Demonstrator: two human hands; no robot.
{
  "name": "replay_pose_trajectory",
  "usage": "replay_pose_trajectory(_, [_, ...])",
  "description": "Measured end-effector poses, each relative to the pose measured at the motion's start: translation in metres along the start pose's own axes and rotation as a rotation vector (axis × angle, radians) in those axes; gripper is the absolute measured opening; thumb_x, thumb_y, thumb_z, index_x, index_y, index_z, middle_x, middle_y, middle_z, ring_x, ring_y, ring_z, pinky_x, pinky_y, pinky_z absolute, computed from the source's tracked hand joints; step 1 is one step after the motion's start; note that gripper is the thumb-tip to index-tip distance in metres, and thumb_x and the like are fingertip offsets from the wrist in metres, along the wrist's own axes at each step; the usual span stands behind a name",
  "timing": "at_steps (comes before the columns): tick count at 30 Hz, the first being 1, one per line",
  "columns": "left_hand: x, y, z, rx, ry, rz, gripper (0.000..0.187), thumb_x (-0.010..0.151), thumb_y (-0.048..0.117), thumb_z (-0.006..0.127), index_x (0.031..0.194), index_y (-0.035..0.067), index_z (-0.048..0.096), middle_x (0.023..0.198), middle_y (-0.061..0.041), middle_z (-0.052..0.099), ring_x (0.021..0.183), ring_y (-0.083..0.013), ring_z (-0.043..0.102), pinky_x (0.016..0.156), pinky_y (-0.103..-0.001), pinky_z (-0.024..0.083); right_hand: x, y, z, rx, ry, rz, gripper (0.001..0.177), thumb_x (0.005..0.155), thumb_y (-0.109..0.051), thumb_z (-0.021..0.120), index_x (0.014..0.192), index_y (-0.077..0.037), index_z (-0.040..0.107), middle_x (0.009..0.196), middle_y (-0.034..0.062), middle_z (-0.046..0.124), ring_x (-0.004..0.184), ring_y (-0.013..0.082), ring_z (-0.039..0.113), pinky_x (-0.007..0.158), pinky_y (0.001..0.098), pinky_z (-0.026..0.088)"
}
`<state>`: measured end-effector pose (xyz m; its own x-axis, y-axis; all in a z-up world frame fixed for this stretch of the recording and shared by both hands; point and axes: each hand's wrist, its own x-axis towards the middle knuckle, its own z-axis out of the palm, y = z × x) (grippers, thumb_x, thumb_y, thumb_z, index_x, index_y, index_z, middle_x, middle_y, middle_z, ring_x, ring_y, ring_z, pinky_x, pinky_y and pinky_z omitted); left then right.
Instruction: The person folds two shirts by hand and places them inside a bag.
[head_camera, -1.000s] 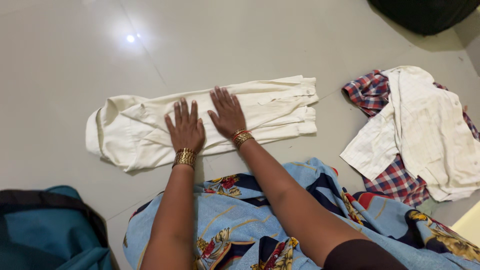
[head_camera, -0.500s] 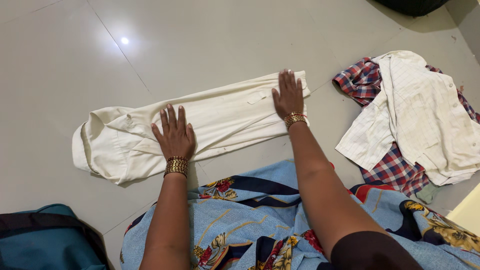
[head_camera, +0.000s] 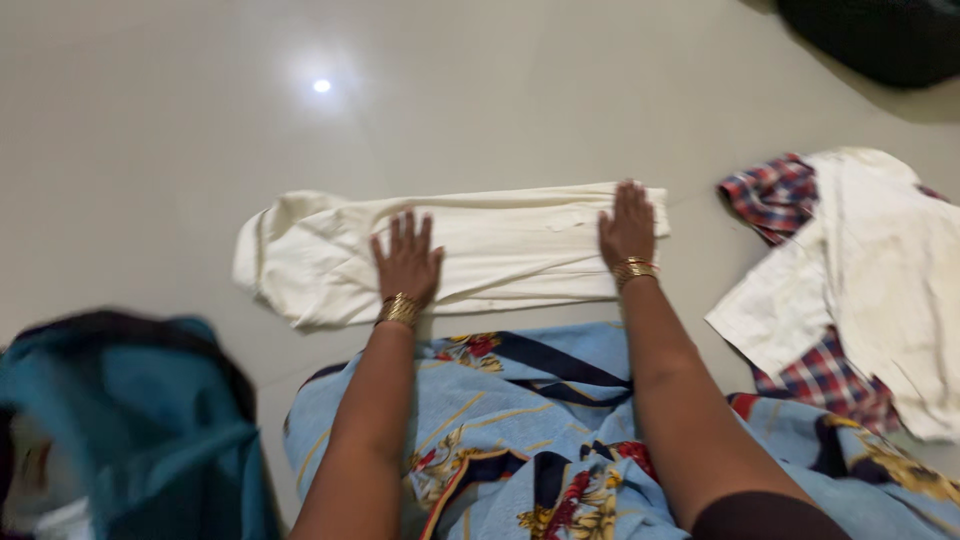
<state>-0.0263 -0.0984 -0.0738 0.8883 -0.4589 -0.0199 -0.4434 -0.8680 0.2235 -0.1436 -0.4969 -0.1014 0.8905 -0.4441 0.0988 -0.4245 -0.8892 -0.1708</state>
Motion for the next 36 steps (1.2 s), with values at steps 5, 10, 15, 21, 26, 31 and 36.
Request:
replay_pose_trajectory(5, [-0.004, 0.002, -0.014, 0.002, -0.043, 0.016, 0.071, 0.101, 0.057, 0.035, 0.163, 0.025, 0.019, 0.171, -0.005, 0.011, 0.157, -0.0258, 0.011, 0.122, -0.060, 0.004, -0.005, -0.044, 0.006, -0.095, 0.028, 0.001, 0.072, 0.103, -0.040, 0.038, 0.164, -0.004, 0.024, 0.173, 0.0157, 0.013, 0.160, 0.0302, 0.009, 0.124, 0.0573, 0.004])
replay_pose_trajectory(10, [-0.001, 0.005, -0.014, 0.039, 0.008, 0.031, 0.075, 0.102, 0.060, 0.033, 0.165, 0.023, 0.018, 0.172, -0.005, 0.011, 0.159, -0.0224, 0.011, 0.125, -0.056, 0.003, -0.041, -0.179, 0.020, 0.097, -0.028, -0.315, 0.067, 0.107, -0.044, 0.037, 0.164, -0.012, 0.026, 0.174, 0.0149, 0.013, 0.160, 0.0312, 0.009, 0.126, 0.0584, 0.004])
replay_pose_trajectory(15, [0.006, -0.029, -0.007, 0.129, 0.031, 0.008, 0.077, 0.100, 0.064, 0.030, 0.163, 0.020, 0.018, 0.171, -0.006, 0.012, 0.157, -0.0204, 0.010, 0.125, -0.054, 0.002, -0.060, -0.256, 0.005, 0.095, -0.095, -0.369, 0.066, 0.101, -0.049, 0.044, 0.160, -0.022, 0.033, 0.170, 0.0094, 0.020, 0.157, 0.0311, 0.015, 0.122, 0.0587, 0.007])
replay_pose_trajectory(21, [0.010, -0.058, -0.019, 0.183, -0.038, -0.069, 0.084, 0.099, 0.067, 0.029, 0.166, 0.018, 0.015, 0.173, -0.005, 0.010, 0.159, -0.0185, 0.007, 0.128, -0.049, 0.002, -0.055, -0.252, 0.001, 0.145, -0.018, -0.394, 0.066, 0.101, -0.050, 0.046, 0.161, -0.025, 0.036, 0.170, 0.0082, 0.028, 0.156, 0.0293, 0.024, 0.124, 0.0557, 0.012])
replay_pose_trajectory(26, [0.019, -0.096, -0.034, 0.186, -0.006, -0.149, 0.086, 0.096, 0.069, 0.028, 0.164, 0.018, 0.014, 0.172, -0.003, 0.007, 0.157, -0.0181, 0.004, 0.126, -0.048, 0.003, -0.048, -0.254, -0.002, 0.128, -0.018, -0.424, 0.065, 0.101, -0.050, 0.045, 0.160, -0.023, 0.037, 0.169, 0.0092, 0.029, 0.156, 0.0287, 0.024, 0.123, 0.0554, 0.012])
replay_pose_trajectory(31, [0.019, -0.103, -0.027, 0.156, 0.024, -0.196, 0.085, 0.098, 0.068, 0.030, 0.165, 0.016, 0.017, 0.172, -0.005, 0.010, 0.158, -0.0204, 0.005, 0.126, -0.051, 0.004, -0.044, -0.248, 0.001, 0.145, -0.076, -0.416, 0.066, 0.103, -0.052, 0.044, 0.162, -0.024, 0.035, 0.170, 0.0087, 0.028, 0.157, 0.0268, 0.023, 0.125, 0.0547, 0.011])
replay_pose_trajectory(36, [0.016, -0.101, -0.028, 0.054, 0.106, -0.191, 0.086, 0.098, 0.067, 0.037, 0.165, 0.014, 0.025, 0.173, -0.007, 0.015, 0.160, -0.0219, 0.009, 0.126, -0.053, 0.007, -0.036, -0.242, -0.003, 0.138, -0.141, -0.441, 0.070, 0.100, -0.056, 0.042, 0.162, -0.025, 0.030, 0.170, 0.0099, 0.023, 0.156, 0.0264, 0.020, 0.124, 0.0526, 0.009])
